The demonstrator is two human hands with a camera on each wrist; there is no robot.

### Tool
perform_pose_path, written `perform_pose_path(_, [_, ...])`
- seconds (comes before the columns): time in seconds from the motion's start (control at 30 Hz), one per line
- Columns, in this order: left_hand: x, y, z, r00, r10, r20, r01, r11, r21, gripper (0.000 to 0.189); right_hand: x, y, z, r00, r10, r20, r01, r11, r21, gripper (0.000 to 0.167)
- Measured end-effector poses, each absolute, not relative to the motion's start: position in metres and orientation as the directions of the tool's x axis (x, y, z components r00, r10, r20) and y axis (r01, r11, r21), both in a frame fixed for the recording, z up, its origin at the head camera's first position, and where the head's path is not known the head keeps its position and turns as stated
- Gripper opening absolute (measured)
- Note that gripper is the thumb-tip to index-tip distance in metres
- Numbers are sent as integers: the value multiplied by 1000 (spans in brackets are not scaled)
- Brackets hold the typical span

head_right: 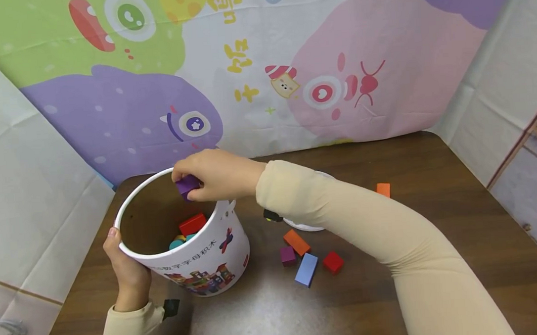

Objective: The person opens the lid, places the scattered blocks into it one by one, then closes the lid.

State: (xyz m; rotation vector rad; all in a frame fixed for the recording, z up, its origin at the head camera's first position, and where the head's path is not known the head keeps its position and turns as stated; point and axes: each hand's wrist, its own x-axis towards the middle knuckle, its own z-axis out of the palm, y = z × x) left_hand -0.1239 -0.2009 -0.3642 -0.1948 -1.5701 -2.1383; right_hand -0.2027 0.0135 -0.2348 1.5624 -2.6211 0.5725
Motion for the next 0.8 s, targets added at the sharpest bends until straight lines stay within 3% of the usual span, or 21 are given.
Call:
perform_pose_path(0.43, [-123, -202, -364, -877, -290, 382, 443, -185, 877, 52, -206, -28, -256, -478, -874, -88, -839, 484, -248, 29])
perform_pose_path(0.8, [-124, -201, -364, -876, -279, 393, 454, -206, 867, 52, -208, -34, -259, -510, -842, -176, -824, 537, -179, 28])
